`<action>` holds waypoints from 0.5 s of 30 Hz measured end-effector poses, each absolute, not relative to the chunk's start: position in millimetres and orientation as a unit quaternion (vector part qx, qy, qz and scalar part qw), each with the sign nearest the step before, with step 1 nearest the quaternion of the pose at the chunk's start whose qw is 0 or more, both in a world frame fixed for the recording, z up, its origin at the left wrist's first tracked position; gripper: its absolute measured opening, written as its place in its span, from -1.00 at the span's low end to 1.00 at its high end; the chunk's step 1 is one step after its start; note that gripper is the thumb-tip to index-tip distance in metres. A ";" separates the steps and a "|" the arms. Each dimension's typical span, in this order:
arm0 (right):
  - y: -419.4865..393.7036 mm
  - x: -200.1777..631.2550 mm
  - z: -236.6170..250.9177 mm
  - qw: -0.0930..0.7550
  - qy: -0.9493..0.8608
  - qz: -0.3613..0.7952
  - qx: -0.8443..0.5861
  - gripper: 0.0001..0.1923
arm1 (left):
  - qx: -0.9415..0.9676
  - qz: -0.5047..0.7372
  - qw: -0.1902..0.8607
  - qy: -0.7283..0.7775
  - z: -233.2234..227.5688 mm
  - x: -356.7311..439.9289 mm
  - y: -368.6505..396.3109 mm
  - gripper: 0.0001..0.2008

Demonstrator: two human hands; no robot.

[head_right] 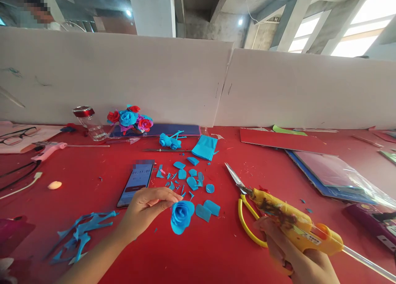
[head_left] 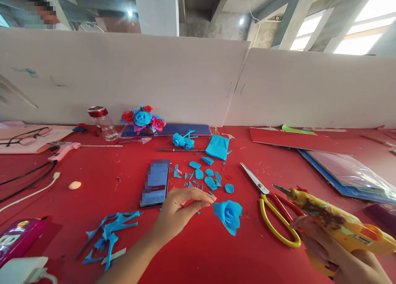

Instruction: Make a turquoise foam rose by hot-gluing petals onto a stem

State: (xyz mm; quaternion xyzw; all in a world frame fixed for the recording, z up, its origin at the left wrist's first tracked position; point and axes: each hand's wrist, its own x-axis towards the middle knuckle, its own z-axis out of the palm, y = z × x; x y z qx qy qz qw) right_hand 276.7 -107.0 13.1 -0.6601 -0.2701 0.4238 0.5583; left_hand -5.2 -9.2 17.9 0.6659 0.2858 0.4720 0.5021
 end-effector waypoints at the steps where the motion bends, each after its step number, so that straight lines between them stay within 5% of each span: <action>1: -107.1 276.6 12.5 0.561 -0.268 0.421 -0.661 -0.67 | 0.662 0.474 0.508 0.281 18.0 -5.5 -9.1 -0.88; 15: -108.8 276.8 13.3 0.538 -0.268 0.466 -0.649 -0.67 | 0.669 0.464 0.514 0.269 13.9 -3.1 -7.2 -0.88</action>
